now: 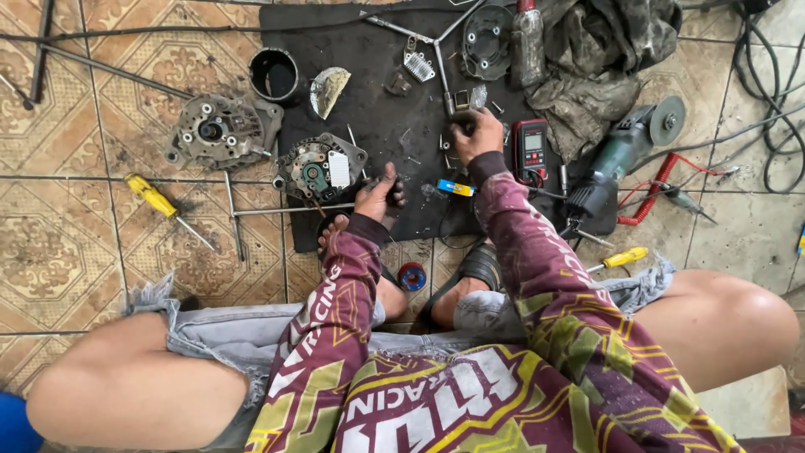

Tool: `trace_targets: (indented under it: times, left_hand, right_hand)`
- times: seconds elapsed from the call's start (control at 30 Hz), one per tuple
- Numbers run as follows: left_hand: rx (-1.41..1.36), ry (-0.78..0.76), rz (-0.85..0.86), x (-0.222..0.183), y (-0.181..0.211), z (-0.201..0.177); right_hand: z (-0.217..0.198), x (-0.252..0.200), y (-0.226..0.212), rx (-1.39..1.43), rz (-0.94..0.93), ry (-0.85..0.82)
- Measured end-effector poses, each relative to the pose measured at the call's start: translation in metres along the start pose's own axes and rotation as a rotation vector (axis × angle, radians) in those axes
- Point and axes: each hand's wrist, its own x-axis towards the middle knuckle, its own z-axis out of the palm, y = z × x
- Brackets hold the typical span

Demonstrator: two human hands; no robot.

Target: The person is reassembling an alternator by positioning the internal components and securing them with a screwdriver.

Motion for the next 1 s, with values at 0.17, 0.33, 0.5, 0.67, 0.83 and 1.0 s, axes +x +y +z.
trace_targets:
  times: [0.17,0.33,0.5,0.67,0.83,1.0]
  left_hand:
    - [0.038,-0.024,-0.012,0.005,0.000,-0.005]
    - [0.062,-0.082,-0.014,-0.002,-0.003,0.004]
    - [0.084,-0.041,-0.022,0.006,-0.013,-0.002]
    - [0.082,-0.024,-0.011,0.009,-0.006,0.000]
    - [0.039,-0.038,-0.018,0.007,0.002,0.001]
    - [0.000,-0.090,0.002,0.012,-0.001,-0.001]
  right_hand:
    - [-0.019,-0.017,0.041,-0.022,0.133,0.121]
    - [-0.006,-0.004,0.028,-0.068,0.032,0.120]
    - [0.015,0.019,-0.028,-0.339,-0.267,0.116]
    - [0.049,0.043,-0.014,-0.481,-0.318,0.120]
    - [0.016,0.033,-0.004,-0.054,-0.186,0.082]
    - [-0.039,0.020,0.062,0.325,0.363,-0.266]
